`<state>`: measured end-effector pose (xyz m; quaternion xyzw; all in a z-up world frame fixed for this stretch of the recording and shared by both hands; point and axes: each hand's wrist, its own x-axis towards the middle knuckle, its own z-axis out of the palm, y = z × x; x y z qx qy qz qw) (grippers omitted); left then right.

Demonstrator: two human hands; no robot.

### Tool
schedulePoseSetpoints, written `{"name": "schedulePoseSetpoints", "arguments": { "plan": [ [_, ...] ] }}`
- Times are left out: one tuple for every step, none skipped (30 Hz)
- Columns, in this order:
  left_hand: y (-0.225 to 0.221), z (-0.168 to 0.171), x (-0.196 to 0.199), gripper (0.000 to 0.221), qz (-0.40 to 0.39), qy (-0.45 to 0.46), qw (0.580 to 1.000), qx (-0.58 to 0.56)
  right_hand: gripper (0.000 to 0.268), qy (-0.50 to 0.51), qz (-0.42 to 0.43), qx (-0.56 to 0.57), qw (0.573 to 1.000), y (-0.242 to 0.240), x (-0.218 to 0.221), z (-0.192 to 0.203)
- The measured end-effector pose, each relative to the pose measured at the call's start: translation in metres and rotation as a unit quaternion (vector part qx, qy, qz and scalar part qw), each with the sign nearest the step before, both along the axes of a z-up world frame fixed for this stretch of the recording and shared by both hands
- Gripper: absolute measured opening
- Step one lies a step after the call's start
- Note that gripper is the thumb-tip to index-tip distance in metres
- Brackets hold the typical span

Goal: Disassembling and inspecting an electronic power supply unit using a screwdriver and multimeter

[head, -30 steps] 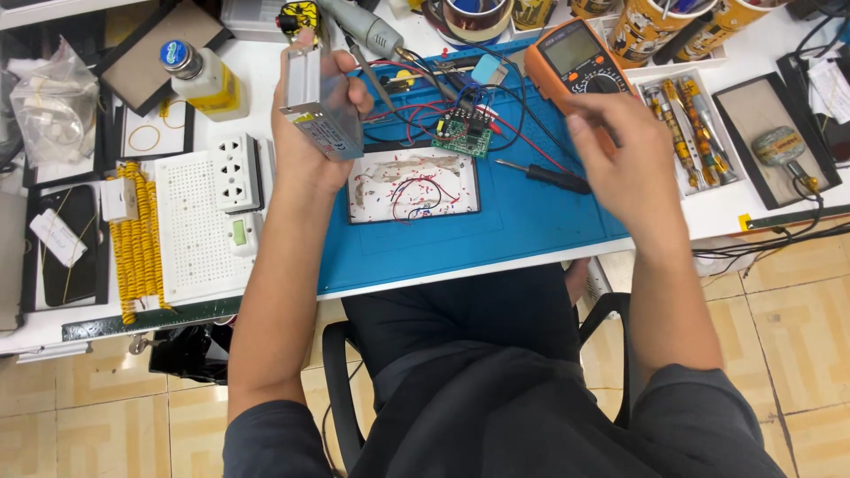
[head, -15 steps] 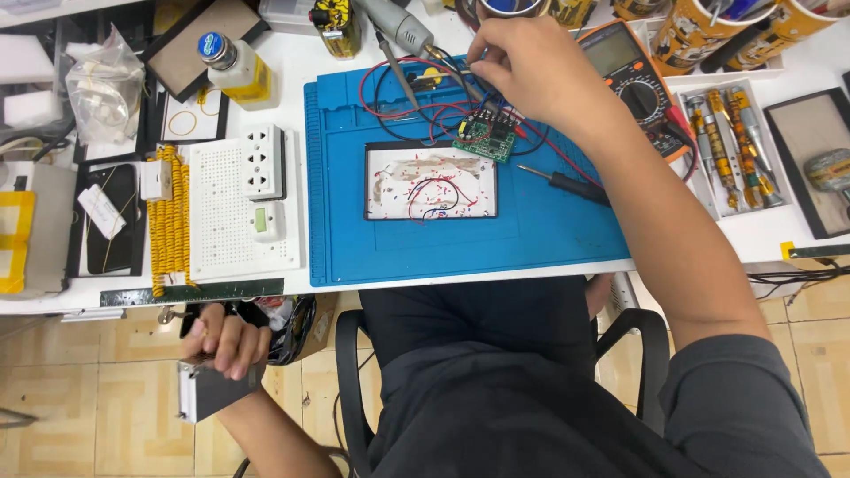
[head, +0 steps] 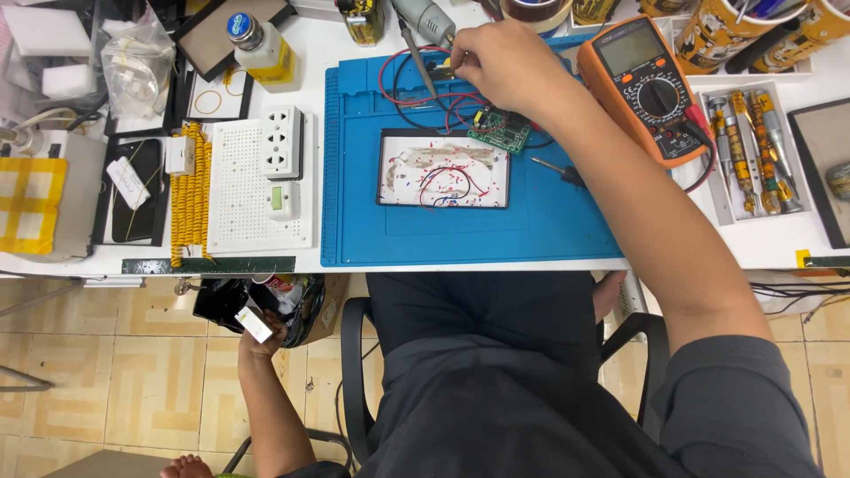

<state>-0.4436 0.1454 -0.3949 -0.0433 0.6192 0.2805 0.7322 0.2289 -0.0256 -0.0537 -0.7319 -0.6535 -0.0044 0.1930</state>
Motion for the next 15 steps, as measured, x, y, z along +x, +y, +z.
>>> {"name": "schedulePoseSetpoints", "arguments": {
  "plan": [
    [-0.002, 0.001, 0.001, 0.024, 0.001, -0.002, 1.000, 0.003, 0.012, -0.002, 0.001, 0.003, 1.000, 0.002, -0.007, 0.006],
    [-0.004, 0.001, 0.004, 0.023, 0.021, -0.017, 1.000, -0.012, 0.013, 0.012, 0.001, -0.023, 1.000, 0.005, -0.013, 0.013],
    [-0.002, 0.002, 0.009, 0.023, 0.039, -0.034, 0.998, -0.027, 0.014, 0.025, -0.001, -0.048, 0.999, 0.007, -0.018, 0.021],
    [-0.002, 0.004, 0.010, 0.023, 0.038, -0.038, 0.998, -0.022, 0.014, 0.022, -0.002, -0.043, 0.999, 0.011, -0.017, 0.017],
    [-0.005, 0.006, 0.009, 0.019, 0.022, -0.041, 0.999, 0.003, 0.017, 0.005, -0.008, -0.060, 0.998, 0.014, -0.017, 0.012],
    [-0.008, 0.007, 0.008, 0.017, 0.006, -0.045, 0.999, 0.028, 0.019, -0.011, -0.014, -0.076, 0.997, 0.017, -0.017, 0.007],
    [-0.009, 0.009, 0.007, 0.017, 0.005, -0.045, 0.999, 0.029, 0.019, -0.012, -0.015, -0.076, 0.997, 0.018, -0.015, 0.000],
    [-0.010, 0.011, 0.005, 0.017, -0.014, -0.063, 0.997, 0.040, 0.021, -0.016, -0.006, -0.059, 0.998, 0.019, -0.014, -0.007],
    [-0.013, 0.013, 0.001, 0.018, -0.033, -0.080, 0.995, 0.051, 0.024, -0.019, 0.003, -0.042, 0.999, 0.019, -0.014, -0.015],
    [-0.016, 0.013, 0.000, 0.018, -0.034, -0.079, 0.995, 0.051, 0.024, -0.018, 0.002, -0.042, 0.999, 0.020, -0.014, -0.017],
    [-0.016, 0.014, 0.000, 0.017, -0.031, -0.077, 0.995, 0.057, 0.024, -0.038, 0.001, -0.041, 0.998, 0.021, -0.014, -0.018],
    [-0.017, 0.014, 0.000, 0.016, -0.028, -0.075, 0.995, 0.062, 0.024, -0.057, -0.001, -0.040, 0.998, 0.022, -0.013, -0.020],
    [-0.017, 0.012, -0.002, 0.016, -0.029, -0.075, 0.995, 0.063, 0.024, -0.056, -0.002, -0.039, 0.998, 0.022, -0.014, -0.019],
    [-0.018, 0.011, -0.005, 0.017, -0.023, -0.071, 0.995, 0.070, 0.025, -0.066, -0.008, -0.041, 0.997, 0.021, -0.015, -0.019],
    [-0.016, 0.009, -0.008, 0.018, -0.017, -0.068, 0.994, 0.080, 0.028, -0.077, -0.012, -0.042, 0.996, 0.023, -0.016, -0.017]
  ]
}}
